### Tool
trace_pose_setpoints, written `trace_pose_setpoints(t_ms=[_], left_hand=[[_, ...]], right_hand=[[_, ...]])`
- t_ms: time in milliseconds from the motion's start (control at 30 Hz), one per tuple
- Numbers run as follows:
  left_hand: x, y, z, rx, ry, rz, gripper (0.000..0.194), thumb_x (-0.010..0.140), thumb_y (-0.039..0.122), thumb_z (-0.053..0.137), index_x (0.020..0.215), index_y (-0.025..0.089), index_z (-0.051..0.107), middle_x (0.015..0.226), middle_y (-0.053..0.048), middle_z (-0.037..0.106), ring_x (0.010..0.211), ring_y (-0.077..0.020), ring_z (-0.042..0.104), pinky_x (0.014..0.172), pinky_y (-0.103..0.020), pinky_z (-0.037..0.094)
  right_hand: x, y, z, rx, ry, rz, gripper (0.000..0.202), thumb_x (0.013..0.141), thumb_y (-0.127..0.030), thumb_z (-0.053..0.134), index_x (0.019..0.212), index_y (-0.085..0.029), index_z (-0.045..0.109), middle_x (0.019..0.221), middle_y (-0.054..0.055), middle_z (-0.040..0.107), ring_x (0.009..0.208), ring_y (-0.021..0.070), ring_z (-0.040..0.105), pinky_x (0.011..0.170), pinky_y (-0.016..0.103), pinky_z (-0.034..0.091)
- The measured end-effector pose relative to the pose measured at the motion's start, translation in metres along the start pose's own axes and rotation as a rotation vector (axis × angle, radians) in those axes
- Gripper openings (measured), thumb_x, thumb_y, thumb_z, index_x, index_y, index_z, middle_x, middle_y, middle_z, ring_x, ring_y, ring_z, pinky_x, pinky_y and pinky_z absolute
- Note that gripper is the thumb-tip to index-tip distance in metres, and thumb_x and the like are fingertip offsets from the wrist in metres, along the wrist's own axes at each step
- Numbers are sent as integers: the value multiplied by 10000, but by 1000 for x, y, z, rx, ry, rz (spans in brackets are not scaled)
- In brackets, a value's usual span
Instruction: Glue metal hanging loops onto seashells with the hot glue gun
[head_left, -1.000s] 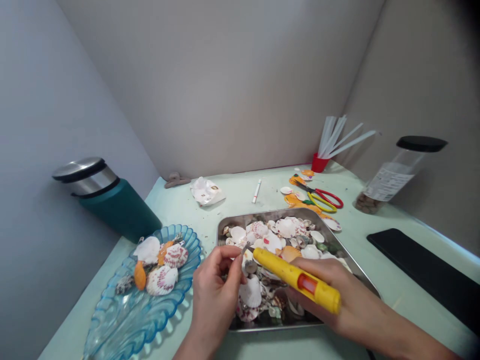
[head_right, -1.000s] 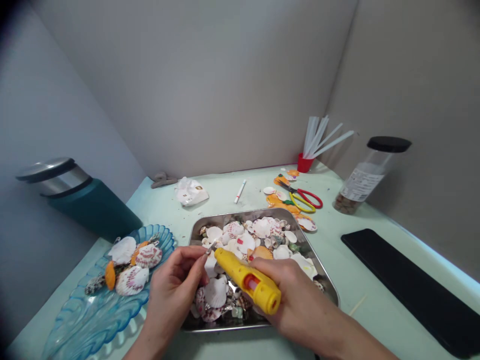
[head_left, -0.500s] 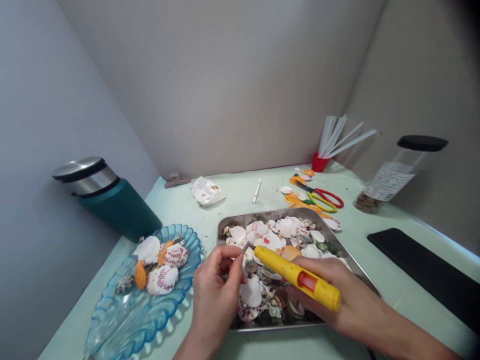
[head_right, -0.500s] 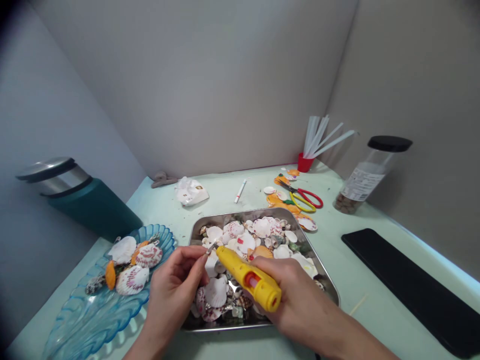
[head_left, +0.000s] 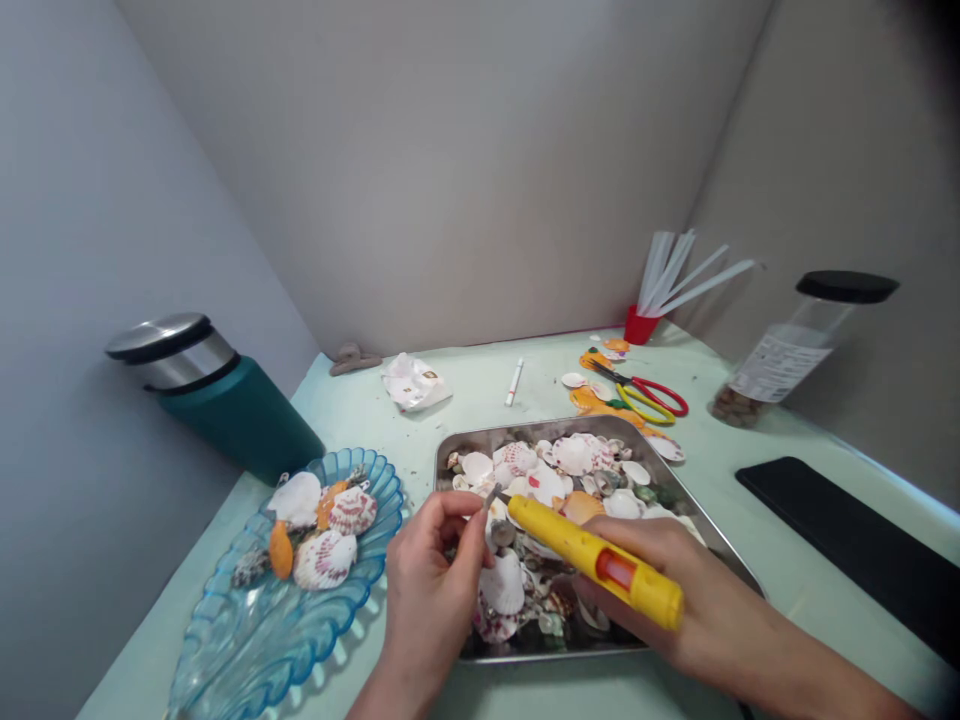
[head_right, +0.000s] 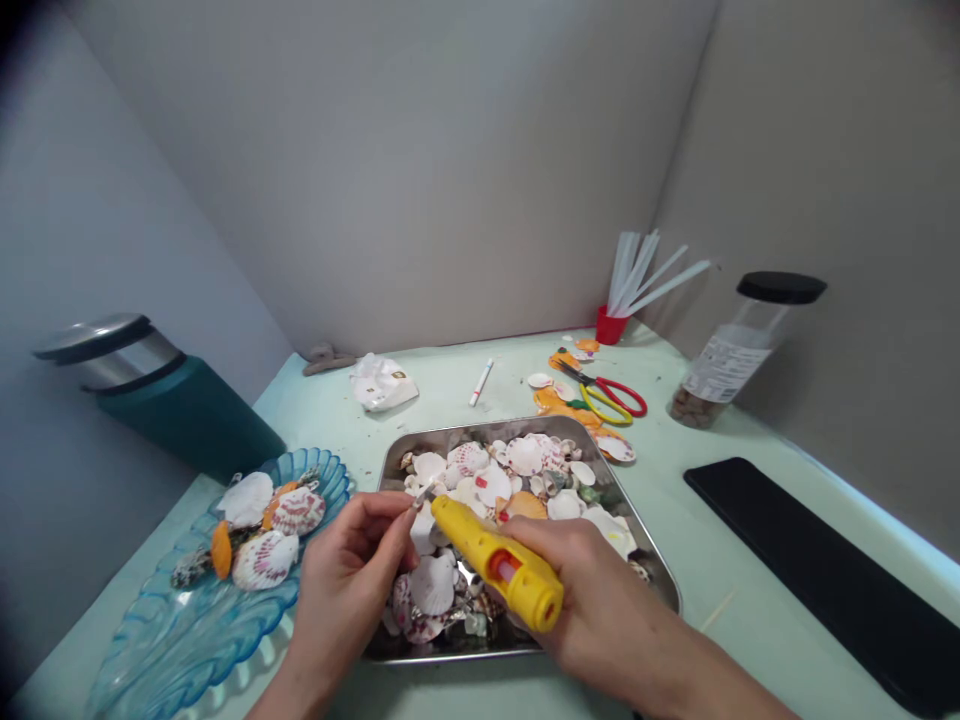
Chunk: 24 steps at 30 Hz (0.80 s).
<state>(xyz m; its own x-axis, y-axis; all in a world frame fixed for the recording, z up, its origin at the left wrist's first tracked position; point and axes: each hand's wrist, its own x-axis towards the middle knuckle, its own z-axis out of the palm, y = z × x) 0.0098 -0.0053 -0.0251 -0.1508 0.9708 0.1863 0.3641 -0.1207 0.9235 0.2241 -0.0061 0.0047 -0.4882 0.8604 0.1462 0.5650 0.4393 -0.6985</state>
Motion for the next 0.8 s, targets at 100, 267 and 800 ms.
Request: trace_pose_setpoints(t_ms=[100,267,800], left_hand=[[-1,0,0,-7,-3,2,93,842,283,570,828,199,607,568,39,589,496,-123,573,506,-215,456],[-1,-2,0,1,2,5,90,844,288,576,843,203,606,570,39,592,502,-123,575,518,-215,459],[0,-4,0,-15,-5,0,101,842,291,580,843,195,611,584,28,608,497,-122,574,502,-213,449]], right_hand=[[0,-1,0,2,-16,1,100,850,-236,565,819,-212,657,754,4,701,666,178,644,541,236,463],[2,-1,-1,51,3,17,120,858,-248,559,778,-213,641,691,-8,671,636,168,625,545,235,458],[2,-1,0,43,-92,37,154,888,-276,526,763,-211,588,764,-4,674,660,162,605,601,254,452]])
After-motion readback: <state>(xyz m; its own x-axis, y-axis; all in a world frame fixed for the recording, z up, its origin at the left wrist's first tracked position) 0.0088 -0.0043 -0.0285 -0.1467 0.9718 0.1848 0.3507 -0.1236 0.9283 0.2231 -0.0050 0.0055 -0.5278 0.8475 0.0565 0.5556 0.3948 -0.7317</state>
